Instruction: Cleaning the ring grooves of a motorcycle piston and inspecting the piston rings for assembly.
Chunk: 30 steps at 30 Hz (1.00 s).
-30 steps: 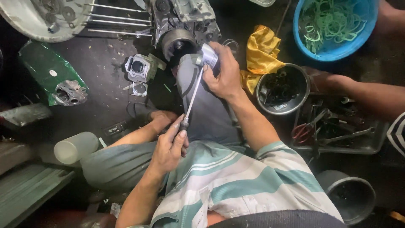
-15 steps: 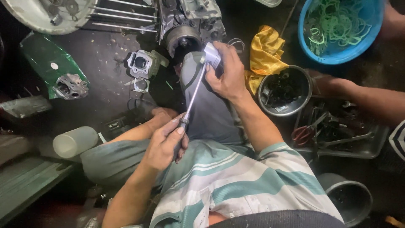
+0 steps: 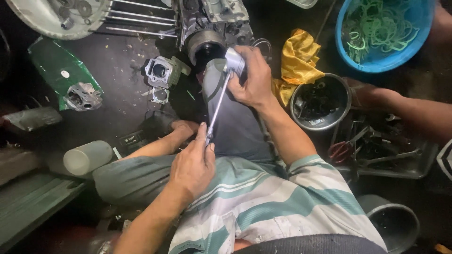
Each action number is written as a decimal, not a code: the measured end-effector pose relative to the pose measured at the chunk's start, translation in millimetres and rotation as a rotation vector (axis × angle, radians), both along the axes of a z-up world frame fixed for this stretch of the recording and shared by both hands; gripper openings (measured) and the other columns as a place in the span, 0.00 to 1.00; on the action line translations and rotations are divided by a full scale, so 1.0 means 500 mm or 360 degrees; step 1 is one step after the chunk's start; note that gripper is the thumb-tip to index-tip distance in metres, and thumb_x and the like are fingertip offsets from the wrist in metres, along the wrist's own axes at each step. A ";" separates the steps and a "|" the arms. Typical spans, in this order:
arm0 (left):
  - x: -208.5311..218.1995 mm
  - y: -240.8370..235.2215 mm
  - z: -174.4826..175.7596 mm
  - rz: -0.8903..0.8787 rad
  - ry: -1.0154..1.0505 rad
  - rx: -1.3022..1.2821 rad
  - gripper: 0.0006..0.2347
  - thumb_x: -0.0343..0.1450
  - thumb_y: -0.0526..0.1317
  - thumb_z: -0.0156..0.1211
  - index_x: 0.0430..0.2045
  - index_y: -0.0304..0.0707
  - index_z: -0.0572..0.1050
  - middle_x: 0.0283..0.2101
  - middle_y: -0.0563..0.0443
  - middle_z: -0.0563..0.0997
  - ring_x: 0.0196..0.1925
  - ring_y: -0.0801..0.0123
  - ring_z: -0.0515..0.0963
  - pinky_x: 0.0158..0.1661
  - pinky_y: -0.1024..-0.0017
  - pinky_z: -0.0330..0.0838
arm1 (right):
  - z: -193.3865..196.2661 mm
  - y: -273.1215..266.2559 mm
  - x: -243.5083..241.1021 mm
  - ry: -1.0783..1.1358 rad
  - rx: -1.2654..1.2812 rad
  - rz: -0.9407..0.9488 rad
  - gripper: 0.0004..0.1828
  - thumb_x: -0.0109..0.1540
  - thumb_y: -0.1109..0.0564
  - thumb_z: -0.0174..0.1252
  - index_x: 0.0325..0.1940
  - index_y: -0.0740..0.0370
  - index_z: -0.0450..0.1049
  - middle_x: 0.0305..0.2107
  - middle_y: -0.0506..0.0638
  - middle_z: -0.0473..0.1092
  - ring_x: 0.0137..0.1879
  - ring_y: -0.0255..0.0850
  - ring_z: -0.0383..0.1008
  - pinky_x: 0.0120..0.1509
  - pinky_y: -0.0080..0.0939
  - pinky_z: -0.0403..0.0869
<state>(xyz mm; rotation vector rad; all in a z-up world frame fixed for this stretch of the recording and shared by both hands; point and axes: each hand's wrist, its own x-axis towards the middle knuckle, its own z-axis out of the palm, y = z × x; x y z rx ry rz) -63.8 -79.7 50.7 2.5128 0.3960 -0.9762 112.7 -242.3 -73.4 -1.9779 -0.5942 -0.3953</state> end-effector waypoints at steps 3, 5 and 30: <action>0.013 0.010 0.022 0.0328 -0.0174 -0.0475 0.27 0.73 0.49 0.45 0.70 0.46 0.61 0.52 0.32 0.82 0.53 0.36 0.80 0.50 0.51 0.71 | 0.004 -0.005 -0.002 0.0111 0.0009 0.0023 0.23 0.61 0.50 0.52 0.55 0.67 0.68 0.37 0.61 0.70 0.38 0.48 0.68 0.40 0.44 0.70; 0.043 -0.001 0.076 0.1086 0.0108 -0.1114 0.23 0.74 0.41 0.46 0.67 0.40 0.68 0.23 0.50 0.71 0.13 0.72 0.67 0.11 0.74 0.60 | 0.009 -0.010 -0.008 0.0106 -0.0031 0.0002 0.24 0.60 0.51 0.53 0.56 0.68 0.68 0.38 0.62 0.70 0.40 0.49 0.69 0.42 0.45 0.71; 0.083 0.013 0.137 0.1146 0.0219 -0.1184 0.08 0.74 0.37 0.45 0.27 0.32 0.66 0.23 0.46 0.70 0.13 0.67 0.67 0.11 0.71 0.59 | 0.016 -0.008 -0.001 -0.0076 -0.0206 0.0033 0.25 0.62 0.48 0.52 0.56 0.69 0.67 0.42 0.67 0.71 0.44 0.54 0.72 0.44 0.47 0.74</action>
